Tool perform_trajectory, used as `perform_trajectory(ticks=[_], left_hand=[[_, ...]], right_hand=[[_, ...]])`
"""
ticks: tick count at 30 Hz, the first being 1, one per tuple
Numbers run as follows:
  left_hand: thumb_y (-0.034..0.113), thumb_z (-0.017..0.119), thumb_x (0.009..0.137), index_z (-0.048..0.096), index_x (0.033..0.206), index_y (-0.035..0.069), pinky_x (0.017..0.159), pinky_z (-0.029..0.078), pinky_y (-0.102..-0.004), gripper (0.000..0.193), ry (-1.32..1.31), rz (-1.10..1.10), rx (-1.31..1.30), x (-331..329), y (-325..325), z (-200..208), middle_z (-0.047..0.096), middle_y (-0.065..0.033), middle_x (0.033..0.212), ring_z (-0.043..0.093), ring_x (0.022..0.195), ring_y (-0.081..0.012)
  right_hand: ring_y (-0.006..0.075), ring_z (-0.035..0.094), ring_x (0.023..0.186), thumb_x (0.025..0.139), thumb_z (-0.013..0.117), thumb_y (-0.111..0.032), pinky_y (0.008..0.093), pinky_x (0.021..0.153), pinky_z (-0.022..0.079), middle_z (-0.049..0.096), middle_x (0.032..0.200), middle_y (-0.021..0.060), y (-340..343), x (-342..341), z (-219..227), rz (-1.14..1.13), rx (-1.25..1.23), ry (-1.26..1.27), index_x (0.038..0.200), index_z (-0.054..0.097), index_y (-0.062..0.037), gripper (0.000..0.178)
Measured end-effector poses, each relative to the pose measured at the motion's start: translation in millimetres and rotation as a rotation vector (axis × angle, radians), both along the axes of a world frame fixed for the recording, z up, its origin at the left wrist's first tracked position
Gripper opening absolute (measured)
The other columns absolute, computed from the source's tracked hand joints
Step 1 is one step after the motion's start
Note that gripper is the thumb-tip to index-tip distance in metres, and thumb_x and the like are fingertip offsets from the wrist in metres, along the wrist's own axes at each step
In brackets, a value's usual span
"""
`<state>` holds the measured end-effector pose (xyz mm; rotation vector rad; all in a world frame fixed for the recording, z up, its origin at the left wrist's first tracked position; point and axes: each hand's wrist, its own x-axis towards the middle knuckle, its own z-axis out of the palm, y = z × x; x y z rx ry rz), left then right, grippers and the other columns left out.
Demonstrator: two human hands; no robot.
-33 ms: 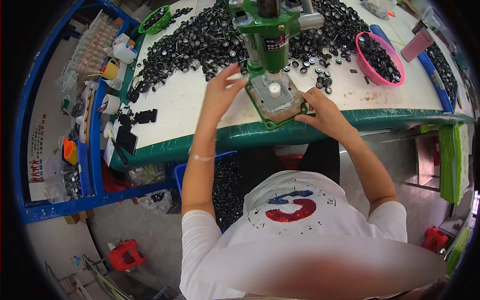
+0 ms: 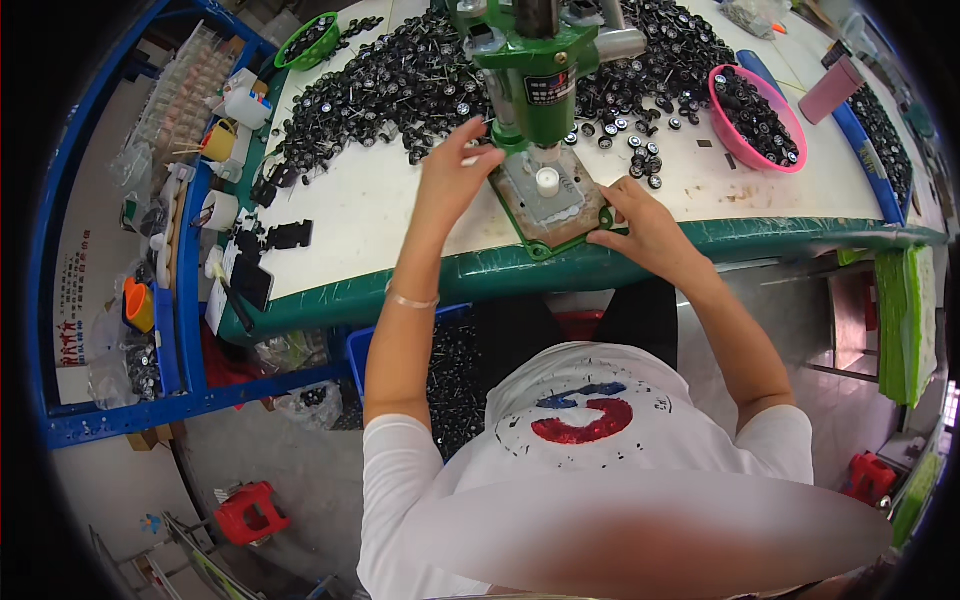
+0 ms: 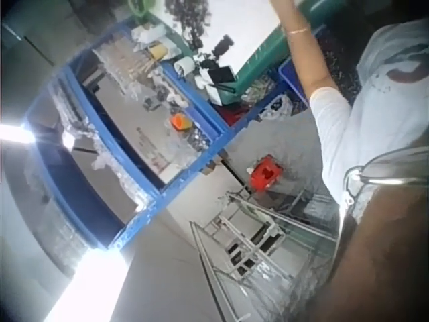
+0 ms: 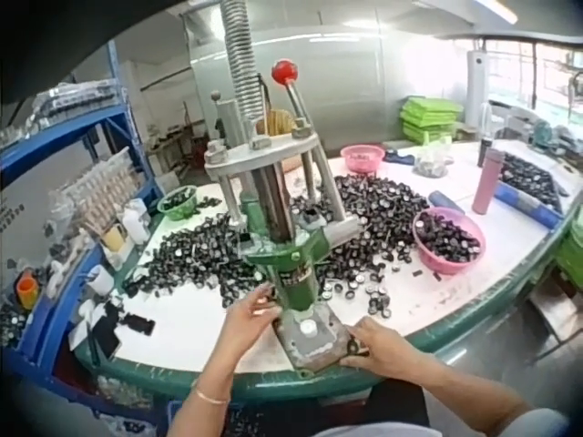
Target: The person assembles toy wheel assemblies by positioning wheel components and axles into a manual press fixture and pulling the lever by hand to press them together.
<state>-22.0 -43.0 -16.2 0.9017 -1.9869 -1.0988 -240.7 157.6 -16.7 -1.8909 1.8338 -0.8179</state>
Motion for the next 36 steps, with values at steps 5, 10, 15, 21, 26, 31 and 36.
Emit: perform_trajectory(ticks=[5, 10, 15, 21, 26, 31, 36], left_hand=[[0.021, 0.071, 0.083, 0.070, 0.112, 0.001, 0.071, 0.054, -0.0343, 0.036, -0.213, 0.216, -0.162, -44.3, 4.3, 20.9, 0.074, -0.0153, 0.091, 0.071, 0.077, -0.0251], [0.022, 0.067, 0.084, 0.073, 0.098, 0.002, 0.067, 0.053, -0.0373, 0.025, -0.165, 0.166, -0.274, -47.0, -7.8, 12.0, 0.071, -0.0157, 0.080, 0.069, 0.071, -0.0295], [0.024, 0.067, 0.083, 0.069, 0.086, -0.002, 0.061, 0.049, -0.0405, 0.026, -0.095, 0.051, -0.442, -59.5, -30.9, -1.8, 0.064, -0.0208, 0.071, 0.065, 0.065, -0.0354], [0.027, 0.067, 0.082, 0.067, 0.084, -0.004, 0.063, 0.050, -0.0412, 0.031, -0.081, -0.002, -0.383, -56.4, -39.2, -3.5, 0.065, -0.0240, 0.076, 0.067, 0.071, -0.0390], [0.015, 0.068, 0.088, 0.071, 0.101, -0.002, 0.074, 0.052, -0.0299, 0.022, -0.099, 0.034, -0.230, -21.4, -13.8, 3.4, 0.072, -0.0150, 0.088, 0.068, 0.077, -0.0187], [0.011, 0.069, 0.092, 0.073, 0.111, 0.003, 0.089, 0.050, -0.0268, 0.021, 0.083, 0.264, -0.116, 35.0, -2.8, -15.5, 0.073, -0.0057, 0.106, 0.065, 0.094, -0.0126], [0.009, 0.067, 0.090, 0.072, 0.112, 0.003, 0.084, 0.050, -0.0271, 0.024, -0.041, 0.389, -0.133, 66.1, 0.6, -27.6, 0.071, -0.0055, 0.103, 0.064, 0.089, -0.0126]], right_hand=[[0.0320, 0.057, 0.080, 0.079, 0.079, -0.024, 0.0420, 0.070, 0.048, 0.052, 0.093, 0.0135, 7.0, 5.2, -9.2, -0.083, -0.060, -0.029, 0.121, 0.058, -0.0026, 0.051], [0.0256, 0.057, 0.076, 0.078, 0.080, -0.018, 0.0365, 0.069, 0.049, 0.053, 0.095, 0.0114, 9.8, 12.0, -18.2, -0.133, -0.138, 0.004, 0.125, 0.058, 0.0001, 0.055], [0.0322, 0.059, 0.084, 0.084, 0.074, -0.020, 0.0407, 0.073, 0.049, 0.055, 0.098, 0.0150, 13.0, 27.3, -18.3, -0.199, -0.160, 0.011, 0.124, 0.057, 0.0046, 0.050], [0.0314, 0.061, 0.088, 0.086, 0.070, -0.013, 0.0383, 0.074, 0.050, 0.058, 0.102, 0.0152, 18.3, 11.3, -4.8, -0.218, -0.044, -0.238, 0.119, 0.063, -0.0034, 0.035], [0.0307, 0.055, 0.110, 0.087, 0.071, -0.013, 0.0389, 0.094, 0.045, 0.058, 0.115, 0.0128, 13.9, -47.7, -3.9, -0.380, -0.282, 0.172, 0.125, 0.063, -0.0081, 0.039], [0.0331, 0.053, 0.116, 0.087, 0.070, -0.017, 0.0399, 0.099, 0.044, 0.058, 0.124, 0.0127, -6.0, -57.7, -28.9, -0.365, -0.330, 0.324, 0.126, 0.059, -0.0024, 0.044], [0.0326, 0.055, 0.114, 0.088, 0.066, -0.011, 0.0410, 0.097, 0.045, 0.061, 0.117, 0.0133, -47.4, -46.4, -36.4, -0.180, -0.361, 0.163, 0.119, 0.063, -0.0016, 0.032]])
